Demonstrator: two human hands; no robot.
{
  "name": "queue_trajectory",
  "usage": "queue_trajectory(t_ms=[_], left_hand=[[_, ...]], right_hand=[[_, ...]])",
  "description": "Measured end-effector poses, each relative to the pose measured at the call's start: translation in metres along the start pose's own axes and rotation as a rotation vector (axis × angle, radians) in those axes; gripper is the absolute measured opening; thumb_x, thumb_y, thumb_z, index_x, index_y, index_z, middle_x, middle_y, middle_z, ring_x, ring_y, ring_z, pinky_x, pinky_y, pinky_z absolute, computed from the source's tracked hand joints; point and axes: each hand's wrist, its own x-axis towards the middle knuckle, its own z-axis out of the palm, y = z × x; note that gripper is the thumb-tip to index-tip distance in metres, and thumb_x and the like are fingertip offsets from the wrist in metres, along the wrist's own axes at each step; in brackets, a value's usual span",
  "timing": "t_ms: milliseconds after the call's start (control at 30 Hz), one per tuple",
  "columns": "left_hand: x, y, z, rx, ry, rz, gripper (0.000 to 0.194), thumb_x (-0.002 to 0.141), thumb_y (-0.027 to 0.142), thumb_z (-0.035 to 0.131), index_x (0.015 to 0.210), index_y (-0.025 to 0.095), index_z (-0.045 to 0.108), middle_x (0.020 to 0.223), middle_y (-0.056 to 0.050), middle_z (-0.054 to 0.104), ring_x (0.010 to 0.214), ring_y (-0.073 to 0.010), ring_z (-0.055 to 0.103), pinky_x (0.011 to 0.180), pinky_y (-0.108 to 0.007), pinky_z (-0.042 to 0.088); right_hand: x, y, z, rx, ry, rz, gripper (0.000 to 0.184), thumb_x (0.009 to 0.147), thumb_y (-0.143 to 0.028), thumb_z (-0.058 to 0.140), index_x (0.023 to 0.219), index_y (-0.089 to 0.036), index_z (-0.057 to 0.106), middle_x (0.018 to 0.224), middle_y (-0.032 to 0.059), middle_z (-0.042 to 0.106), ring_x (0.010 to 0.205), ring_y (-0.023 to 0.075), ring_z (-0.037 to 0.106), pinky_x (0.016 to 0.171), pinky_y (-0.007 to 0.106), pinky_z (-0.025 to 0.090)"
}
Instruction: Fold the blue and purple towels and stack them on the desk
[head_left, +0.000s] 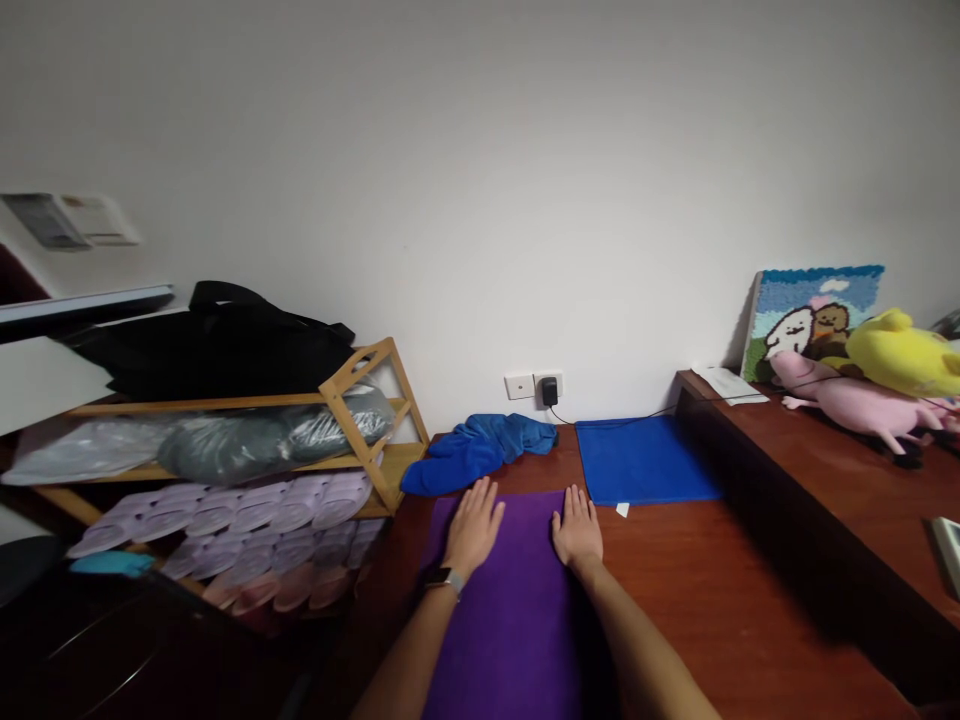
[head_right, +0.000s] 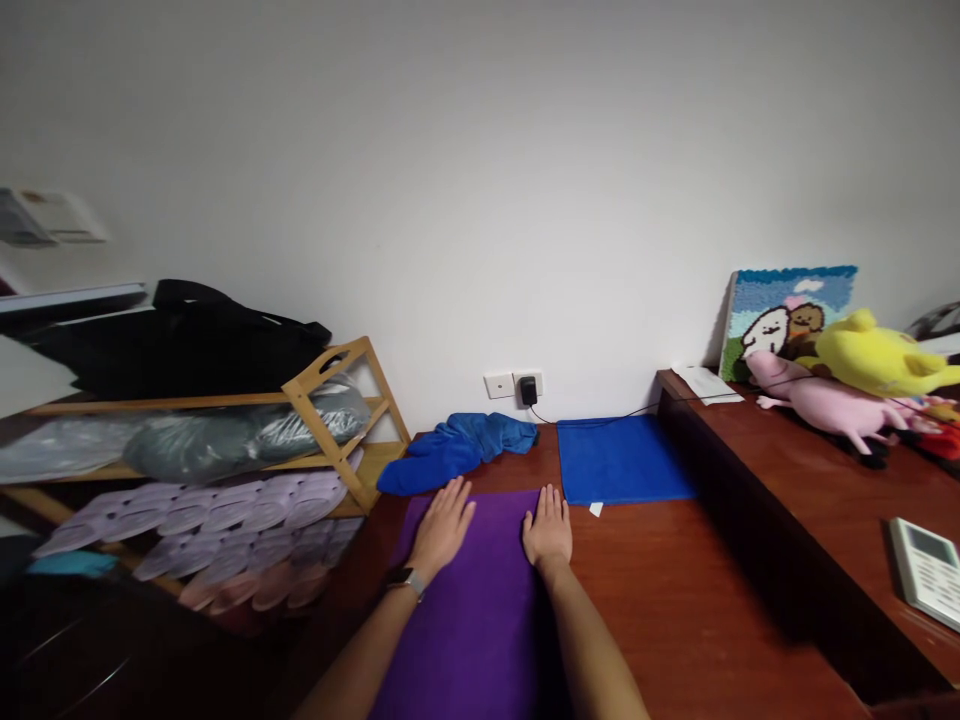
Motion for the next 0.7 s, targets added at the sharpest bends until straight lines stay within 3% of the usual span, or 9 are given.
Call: queue_trajectory(t_ms=[100, 167, 267, 367, 567, 700], left_hand=[[0.0, 0.063, 0.017, -0.067, -0.068, 0.098, 0.064, 0.106, 0.053, 0.019, 0.157, 0.02, 0.038, 0.164, -0.008, 0.038, 0.153, -0.0235, 0.029, 0.126, -0.046, 0.023], [-0.003, 0.092, 0.029, -0.088, -0.133, 0.106, 0.065, 0.106, 0.054, 0.017, 0.157, 0.021, 0.038, 0.164, -0.008, 0.038, 0.153, -0.0226, 0.029, 0.126, -0.046, 0.023], [-0.009, 0.101, 0.037, -0.093, -0.206, 0.094, 0.065, 0.106, 0.057, 0.014, 0.157, 0.025, 0.038, 0.165, -0.006, 0.037, 0.154, -0.022, 0.029, 0.126, -0.047, 0.022], [-0.017, 0.068, 0.032, -0.067, -0.231, 0.039, 0.067, 0.105, 0.06, 0.015, 0.159, 0.026, 0.035, 0.166, -0.006, 0.033, 0.154, -0.0227, 0.028, 0.126, -0.047, 0.022], [-0.027, -0.036, 0.011, 0.071, -0.254, -0.237, 0.072, 0.104, 0.06, 0.02, 0.159, 0.015, 0.034, 0.167, -0.015, 0.028, 0.155, -0.0277, 0.024, 0.125, -0.049, 0.02], [-0.028, -0.063, 0.012, 0.108, -0.228, -0.301, 0.075, 0.102, 0.062, 0.021, 0.159, 0.014, 0.033, 0.167, -0.016, 0.027, 0.155, -0.0293, 0.022, 0.125, -0.048, 0.021]], right_hand=[[0.0, 0.001, -0.002, -0.006, -0.013, -0.006, 0.069, 0.102, -0.04, 0.019, 0.162, -0.005, 0.014, 0.17, 0.0091, 0.012, 0.157, 0.0208, 0.007, 0.126, 0.038, -0.001], [-0.001, 0.001, -0.004, -0.021, -0.026, -0.02, 0.067, 0.103, -0.038, 0.017, 0.162, -0.005, 0.014, 0.17, 0.0088, 0.01, 0.157, 0.0207, 0.006, 0.126, 0.038, 0.0], [-0.002, 0.001, -0.004, -0.026, -0.027, -0.026, 0.066, 0.103, -0.036, 0.016, 0.162, -0.006, 0.014, 0.17, 0.0087, 0.011, 0.157, 0.0204, 0.006, 0.126, 0.037, 0.001], [-0.001, 0.001, -0.003, -0.005, 0.0, -0.014, 0.068, 0.102, -0.039, 0.018, 0.161, -0.005, 0.015, 0.169, 0.0097, 0.013, 0.157, 0.0209, 0.008, 0.126, 0.038, 0.0], [-0.001, 0.001, -0.002, 0.003, 0.007, -0.004, 0.069, 0.102, -0.04, 0.02, 0.161, -0.005, 0.015, 0.169, 0.0096, 0.014, 0.157, 0.0216, 0.01, 0.126, 0.038, 0.001], [-0.002, 0.001, -0.004, -0.009, -0.005, 0.0, 0.069, 0.102, -0.04, 0.02, 0.161, -0.005, 0.015, 0.17, 0.0093, 0.013, 0.157, 0.0211, 0.009, 0.126, 0.037, 0.001]])
